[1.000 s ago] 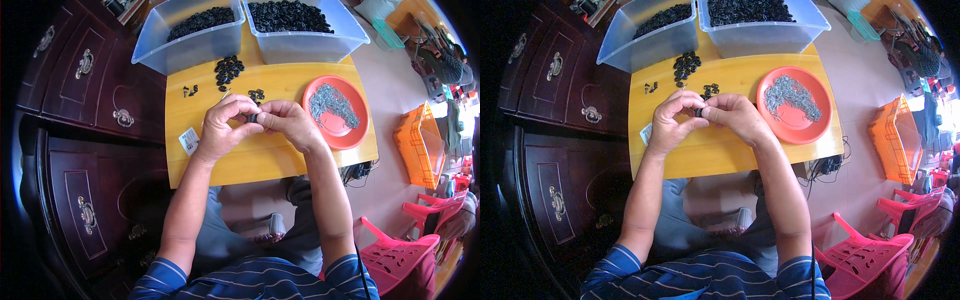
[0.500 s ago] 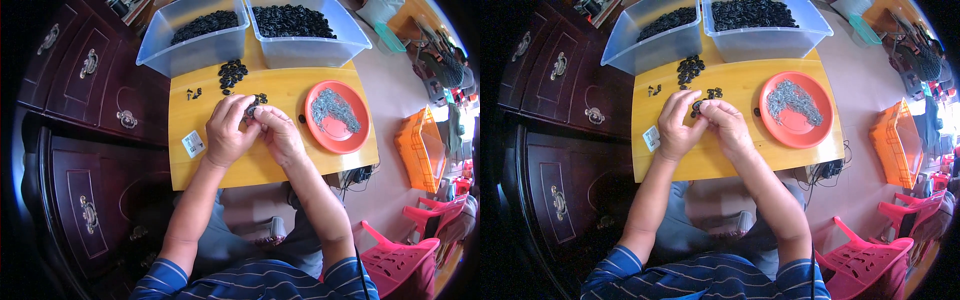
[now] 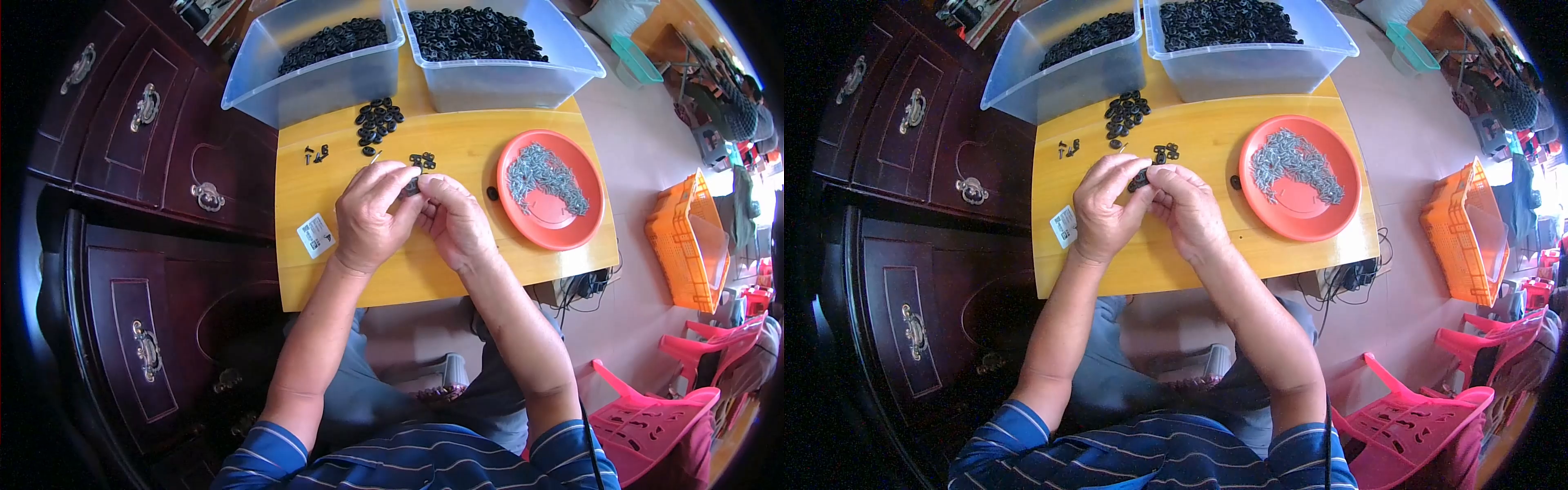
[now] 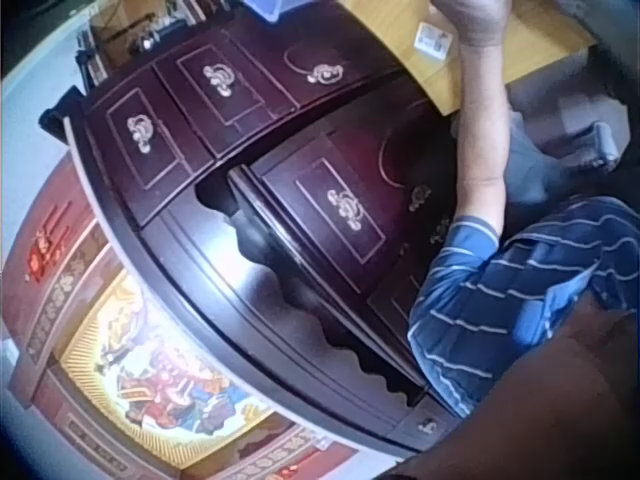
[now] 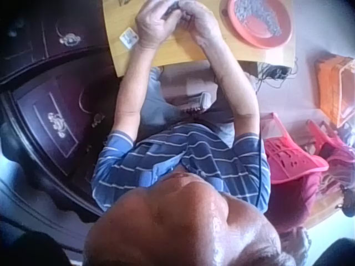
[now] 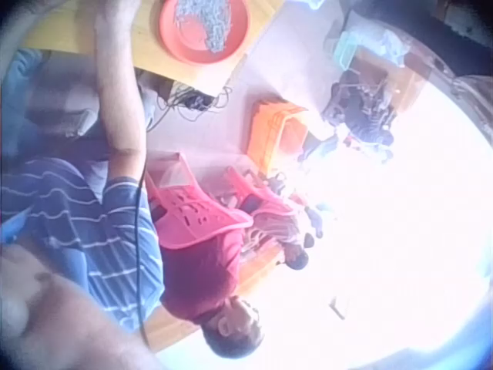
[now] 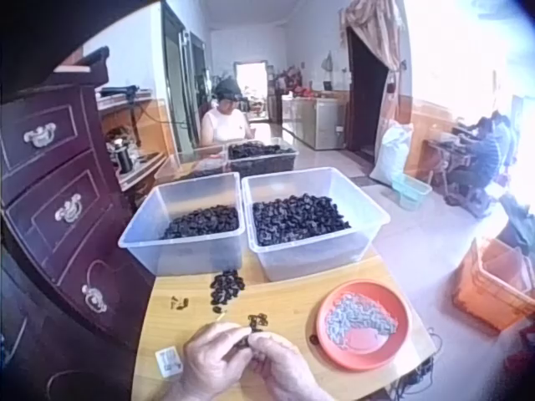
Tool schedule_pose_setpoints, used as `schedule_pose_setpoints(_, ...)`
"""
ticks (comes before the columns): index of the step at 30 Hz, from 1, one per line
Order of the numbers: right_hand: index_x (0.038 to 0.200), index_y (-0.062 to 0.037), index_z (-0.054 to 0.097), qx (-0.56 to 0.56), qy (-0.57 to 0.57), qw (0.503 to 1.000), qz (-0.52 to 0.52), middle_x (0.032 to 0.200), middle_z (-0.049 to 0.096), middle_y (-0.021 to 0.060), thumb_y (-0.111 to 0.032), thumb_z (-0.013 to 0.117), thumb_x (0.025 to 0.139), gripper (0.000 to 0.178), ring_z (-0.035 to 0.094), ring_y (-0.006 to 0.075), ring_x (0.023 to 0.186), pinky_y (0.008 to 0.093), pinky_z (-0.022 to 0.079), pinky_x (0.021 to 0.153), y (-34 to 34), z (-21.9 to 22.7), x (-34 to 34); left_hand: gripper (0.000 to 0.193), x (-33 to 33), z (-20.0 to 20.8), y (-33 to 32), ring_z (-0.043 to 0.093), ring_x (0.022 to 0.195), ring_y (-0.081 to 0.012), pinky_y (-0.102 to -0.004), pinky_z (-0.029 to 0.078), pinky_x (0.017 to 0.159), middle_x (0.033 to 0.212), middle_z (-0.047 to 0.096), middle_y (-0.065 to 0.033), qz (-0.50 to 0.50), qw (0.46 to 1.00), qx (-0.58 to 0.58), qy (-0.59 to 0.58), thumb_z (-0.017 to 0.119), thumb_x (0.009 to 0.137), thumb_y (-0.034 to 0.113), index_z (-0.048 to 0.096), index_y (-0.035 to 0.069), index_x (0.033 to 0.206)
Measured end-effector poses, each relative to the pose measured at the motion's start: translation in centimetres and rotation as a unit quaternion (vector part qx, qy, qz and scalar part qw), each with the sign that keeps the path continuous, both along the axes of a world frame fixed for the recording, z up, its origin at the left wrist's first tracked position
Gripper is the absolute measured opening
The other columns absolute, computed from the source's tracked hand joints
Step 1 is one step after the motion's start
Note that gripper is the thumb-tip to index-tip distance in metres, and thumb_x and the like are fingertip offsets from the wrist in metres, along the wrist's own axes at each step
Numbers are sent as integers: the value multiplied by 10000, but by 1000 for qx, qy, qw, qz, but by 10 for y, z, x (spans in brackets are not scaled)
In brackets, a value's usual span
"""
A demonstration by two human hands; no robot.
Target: The person assembles small plastic parts by inserting metal pins and connecting the plastic pieces together by hand on the table.
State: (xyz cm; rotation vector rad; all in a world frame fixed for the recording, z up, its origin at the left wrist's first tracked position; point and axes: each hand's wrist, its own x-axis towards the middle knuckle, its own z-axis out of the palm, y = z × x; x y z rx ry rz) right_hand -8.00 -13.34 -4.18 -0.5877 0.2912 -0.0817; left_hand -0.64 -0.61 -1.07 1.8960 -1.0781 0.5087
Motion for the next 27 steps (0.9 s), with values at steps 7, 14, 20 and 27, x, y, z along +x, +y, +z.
schedule_pose_setpoints(7,975,-104,672,-18,20,999,-27,905,668,-20,-187,655,970,85,627,76,828,257,511,768,5,2,0,254,1,-1,0,698,847,-294,-371,570,740,955,703,-115,-13,1000,1,8,758,758,4,718,41,1006)
schedule_pose_setpoints(14,974,-107,671,-36,16,999,-29,885,657,-29,-186,663,962,81,612,71,807,244,495,763,6,5,-3,235,0,0,0,699,819,-292,-366,570,719,938,706,-110,-16,1000,-1,6,757,771,20,716,41,1001)
schedule_pose_setpoints(20,970,-100,667,-41,15,998,-37,870,647,-30,-171,658,968,72,611,71,795,247,497,764,8,10,-5,224,-2,3,0,701,814,-290,-366,570,714,933,710,-107,-13,1000,0,-7,765,774,39,715,45,992)
schedule_pose_setpoints(27,949,-101,670,-45,10,998,-42,860,645,-27,-169,659,970,71,607,68,783,252,504,752,9,9,-6,222,-1,3,0,700,800,-290,-364,567,699,919,710,-105,-12,1000,1,-20,779,764,49,714,35,975)
